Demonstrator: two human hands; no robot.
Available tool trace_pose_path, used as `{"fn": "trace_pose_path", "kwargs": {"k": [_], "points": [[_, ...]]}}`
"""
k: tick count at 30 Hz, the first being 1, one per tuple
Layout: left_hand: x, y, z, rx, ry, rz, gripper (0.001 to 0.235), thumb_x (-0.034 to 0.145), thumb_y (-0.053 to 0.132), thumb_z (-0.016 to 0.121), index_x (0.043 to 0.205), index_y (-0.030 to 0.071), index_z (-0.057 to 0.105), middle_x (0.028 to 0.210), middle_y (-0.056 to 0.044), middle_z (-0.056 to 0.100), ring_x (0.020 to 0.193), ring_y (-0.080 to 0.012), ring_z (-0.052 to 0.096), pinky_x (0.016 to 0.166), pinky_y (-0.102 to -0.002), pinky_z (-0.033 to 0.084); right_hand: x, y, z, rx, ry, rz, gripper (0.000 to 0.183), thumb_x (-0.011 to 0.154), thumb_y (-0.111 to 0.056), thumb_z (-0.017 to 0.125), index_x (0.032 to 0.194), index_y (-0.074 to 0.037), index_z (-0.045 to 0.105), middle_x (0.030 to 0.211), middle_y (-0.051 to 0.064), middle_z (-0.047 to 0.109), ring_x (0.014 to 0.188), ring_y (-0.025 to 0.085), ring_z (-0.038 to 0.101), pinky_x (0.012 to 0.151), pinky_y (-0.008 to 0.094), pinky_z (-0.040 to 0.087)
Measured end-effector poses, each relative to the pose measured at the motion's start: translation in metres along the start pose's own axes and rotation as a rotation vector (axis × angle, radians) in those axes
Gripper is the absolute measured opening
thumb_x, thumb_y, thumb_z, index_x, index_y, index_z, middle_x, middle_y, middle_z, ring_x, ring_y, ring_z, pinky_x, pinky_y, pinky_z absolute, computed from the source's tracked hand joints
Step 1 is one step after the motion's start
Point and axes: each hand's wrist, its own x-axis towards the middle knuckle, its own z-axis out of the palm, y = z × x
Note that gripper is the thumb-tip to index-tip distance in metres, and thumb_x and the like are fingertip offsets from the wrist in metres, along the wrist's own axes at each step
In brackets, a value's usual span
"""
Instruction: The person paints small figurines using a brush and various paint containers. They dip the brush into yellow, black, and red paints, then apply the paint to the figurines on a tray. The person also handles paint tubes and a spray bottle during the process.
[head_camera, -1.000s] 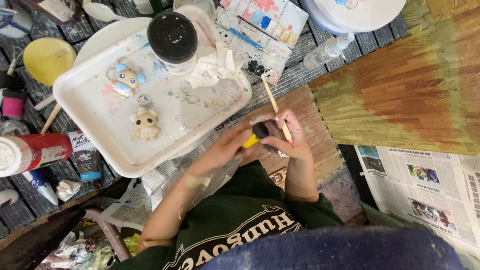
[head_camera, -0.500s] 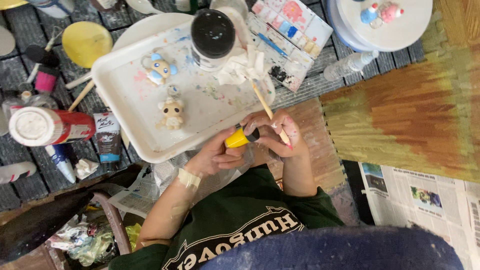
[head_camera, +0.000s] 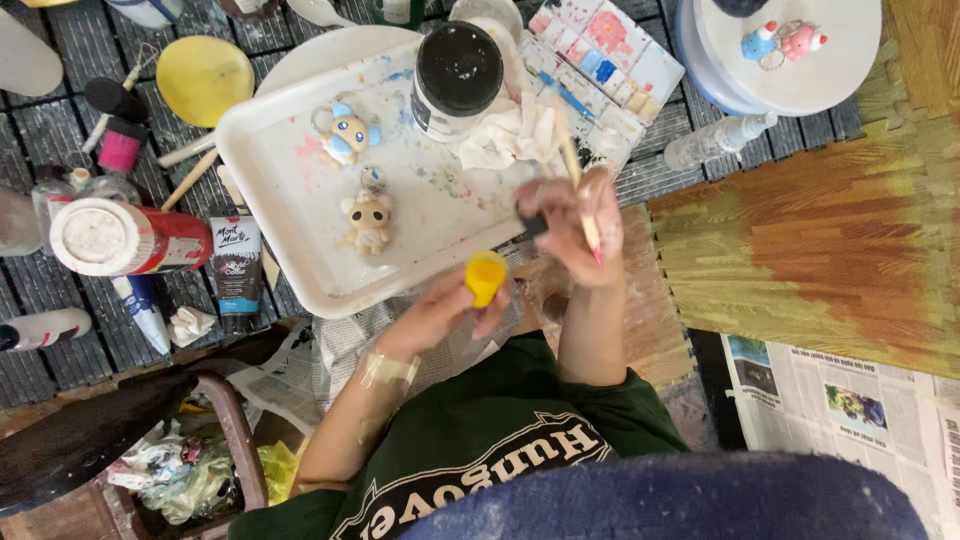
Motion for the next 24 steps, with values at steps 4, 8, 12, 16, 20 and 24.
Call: {"fn": "trace_pose_path", "kwargs": {"k": [4,8,12,16,20,24], "points": [[-0.001,0.048,0.028,0.738,0.153,0.383,0.03,0.097,0.01,0.069,0.125,0.002,0.063,0.124,-0.013,0.067,0.115,-0.0277,0.066,0.102,-0.036,0.052,-0.017,0.024,0.001,-0.453,0.334,0.01,0.06,0.086,0.009,0.08,0.118,-0.017,0.036,0.121,0.016,0.06,0.12,0.029,0.062,0.099,0.043,0.054],[-0.001,0.068,0.037,1.14,0.337,0.422,0.044,0.086,0.002,0.075,0.128,0.007,0.065,0.133,-0.008,0.07,0.121,-0.0258,0.07,0.097,-0.036,0.054,-0.035,0.046,0.016,-0.772,0.31,-0.011,0.063,0.084,0.004,0.087,0.111,-0.016,0.033,0.12,0.016,0.06,0.119,0.031,0.067,0.093,0.041,0.06],[0.005,0.074,0.04,1.376,0.457,0.496,0.047,0.079,0.001,0.076,0.124,0.009,0.068,0.13,-0.005,0.069,0.116,-0.0265,0.069,0.092,-0.036,0.051,-0.029,0.042,0.027,-1.106,0.264,-0.097,0.068,0.077,0.003,0.091,0.11,-0.012,0.033,0.112,0.018,0.059,0.12,0.037,0.064,0.108,0.051,0.049],[0.007,0.075,0.043,1.428,0.537,0.448,0.047,0.075,0.002,0.078,0.121,0.009,0.07,0.123,-0.004,0.072,0.106,-0.0249,0.07,0.084,-0.036,0.048,-0.031,0.036,0.014,-1.096,0.285,-0.152,0.064,0.075,-0.006,0.089,0.11,-0.013,0.035,0.115,0.013,0.066,0.121,0.038,0.064,0.116,0.054,0.044],[0.013,0.072,0.047,1.416,0.54,0.415,0.044,0.082,0.004,0.077,0.123,0.007,0.062,0.124,-0.009,0.069,0.106,-0.0294,0.068,0.087,-0.037,0.049,-0.042,0.022,-0.015,-1.03,0.407,-0.226,0.045,0.095,-0.004,0.074,0.116,-0.015,0.036,0.132,0.015,0.065,0.131,0.034,0.063,0.121,0.051,0.044],[0.027,0.059,0.059,1.017,0.464,0.245,0.031,0.1,0.005,0.06,0.13,0.005,0.055,0.121,-0.013,0.067,0.109,-0.0308,0.07,0.096,-0.038,0.054,-0.049,-0.002,-0.014,-1.162,0.368,-0.115,0.036,0.099,0.002,0.059,0.126,-0.014,0.042,0.151,0.025,0.05,0.146,0.041,0.048,0.128,0.056,0.035]]}}
